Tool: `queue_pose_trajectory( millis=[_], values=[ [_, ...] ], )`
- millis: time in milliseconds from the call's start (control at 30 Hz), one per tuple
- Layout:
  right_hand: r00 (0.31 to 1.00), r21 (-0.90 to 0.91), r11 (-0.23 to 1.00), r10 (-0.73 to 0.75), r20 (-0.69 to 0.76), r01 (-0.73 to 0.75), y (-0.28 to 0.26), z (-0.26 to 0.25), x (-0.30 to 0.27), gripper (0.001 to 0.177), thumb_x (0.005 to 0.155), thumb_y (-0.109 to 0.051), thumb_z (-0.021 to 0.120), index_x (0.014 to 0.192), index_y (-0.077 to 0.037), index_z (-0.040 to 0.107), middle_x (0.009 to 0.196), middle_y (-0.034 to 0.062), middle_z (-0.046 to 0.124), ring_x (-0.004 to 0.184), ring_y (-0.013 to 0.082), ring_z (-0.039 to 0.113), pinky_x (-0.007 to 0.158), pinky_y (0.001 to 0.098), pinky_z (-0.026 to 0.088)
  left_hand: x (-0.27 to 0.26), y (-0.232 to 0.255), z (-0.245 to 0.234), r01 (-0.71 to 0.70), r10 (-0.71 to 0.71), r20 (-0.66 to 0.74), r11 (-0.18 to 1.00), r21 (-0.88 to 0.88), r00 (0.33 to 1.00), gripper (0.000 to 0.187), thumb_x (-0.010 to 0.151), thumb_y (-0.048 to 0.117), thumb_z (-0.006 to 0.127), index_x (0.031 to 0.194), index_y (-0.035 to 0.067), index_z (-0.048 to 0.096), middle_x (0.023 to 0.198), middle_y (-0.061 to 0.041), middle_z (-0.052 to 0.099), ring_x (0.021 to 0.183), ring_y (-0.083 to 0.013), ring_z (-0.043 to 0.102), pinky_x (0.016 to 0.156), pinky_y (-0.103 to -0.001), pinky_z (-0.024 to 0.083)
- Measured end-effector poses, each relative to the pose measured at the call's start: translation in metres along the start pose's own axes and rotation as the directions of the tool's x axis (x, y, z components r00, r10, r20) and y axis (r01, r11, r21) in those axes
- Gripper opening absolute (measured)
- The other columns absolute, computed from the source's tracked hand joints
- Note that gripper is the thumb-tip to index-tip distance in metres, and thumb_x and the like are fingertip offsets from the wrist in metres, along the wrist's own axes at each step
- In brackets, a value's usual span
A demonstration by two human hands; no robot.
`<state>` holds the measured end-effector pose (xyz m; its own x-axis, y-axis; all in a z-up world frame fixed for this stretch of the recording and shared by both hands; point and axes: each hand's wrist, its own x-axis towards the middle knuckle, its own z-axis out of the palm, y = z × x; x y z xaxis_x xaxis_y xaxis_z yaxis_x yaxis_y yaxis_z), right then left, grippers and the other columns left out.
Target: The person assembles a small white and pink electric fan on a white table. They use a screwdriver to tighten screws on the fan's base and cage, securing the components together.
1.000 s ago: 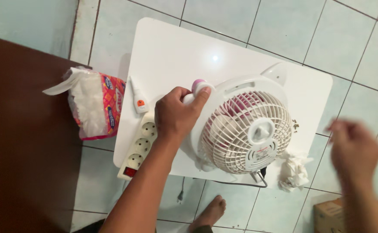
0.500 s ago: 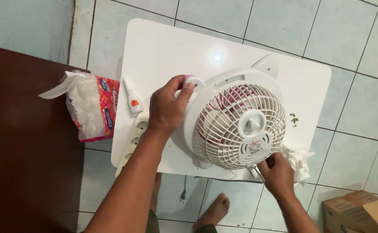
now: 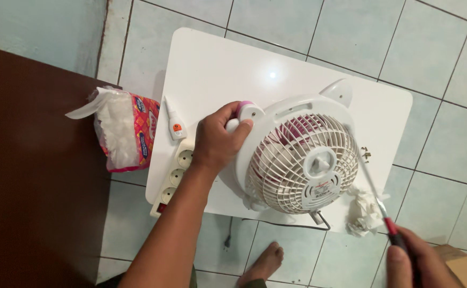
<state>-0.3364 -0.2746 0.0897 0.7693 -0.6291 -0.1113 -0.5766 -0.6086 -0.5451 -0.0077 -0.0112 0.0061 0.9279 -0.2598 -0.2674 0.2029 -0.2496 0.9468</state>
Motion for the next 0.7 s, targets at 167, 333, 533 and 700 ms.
queue_pose_trajectory(
  millis=[167,333,533,700],
  values=[
    [0.992,0.027,0.999,-0.033,0.118,0.03,-0.098,0.022,0.0,0.033,0.097,-0.01,0.067,0.129,-0.004,0.074,0.079,0.0041,0.068,0.064,0.0047,0.06,0.062,0.02,0.048,0.0,0.01,0.001,0.058,-0.058,-0.01,0.998,-0.005,0.998,0.038,0.083,0.025,0.073,0.115,0.005,0.074,0.094,-0.004,0.079,0.085,-0.0113,0.073,0.08,-0.028,0.058],
    [0.995,0.045,0.998,-0.052,0.087,0.048,-0.17,0.047,0.021,0.028,0.09,-0.01,0.07,0.117,-0.006,0.075,0.073,0.0019,0.073,0.062,0.0032,0.064,0.06,0.0194,0.05,-0.002,0.017,-0.001,0.086,-0.086,0.005,0.996,-0.028,0.996,0.036,0.083,0.025,0.072,0.114,0.005,0.075,0.091,-0.004,0.079,0.082,-0.0106,0.072,0.077,-0.027,0.058],
    [0.991,0.012,0.999,-0.032,0.129,0.031,-0.182,0.053,0.028,0.028,0.089,-0.012,0.072,0.116,-0.006,0.075,0.072,0.0041,0.075,0.063,0.0052,0.069,0.062,0.0208,0.053,-0.004,0.021,-0.002,0.1,-0.099,0.024,0.994,-0.044,0.995,0.036,0.083,0.025,0.072,0.114,0.006,0.075,0.09,-0.003,0.079,0.08,-0.0099,0.071,0.076,-0.027,0.058],
    [0.993,-0.051,0.999,0.013,0.12,-0.007,-0.187,0.056,0.029,0.029,0.088,-0.014,0.074,0.116,-0.008,0.076,0.071,0.0057,0.075,0.062,0.0068,0.07,0.061,0.0225,0.053,-0.004,0.02,0.0,0.058,-0.057,0.009,0.998,-0.034,0.998,0.035,0.084,0.026,0.071,0.113,0.006,0.075,0.088,-0.004,0.078,0.079,-0.0098,0.071,0.077,-0.027,0.057]
  ],
)
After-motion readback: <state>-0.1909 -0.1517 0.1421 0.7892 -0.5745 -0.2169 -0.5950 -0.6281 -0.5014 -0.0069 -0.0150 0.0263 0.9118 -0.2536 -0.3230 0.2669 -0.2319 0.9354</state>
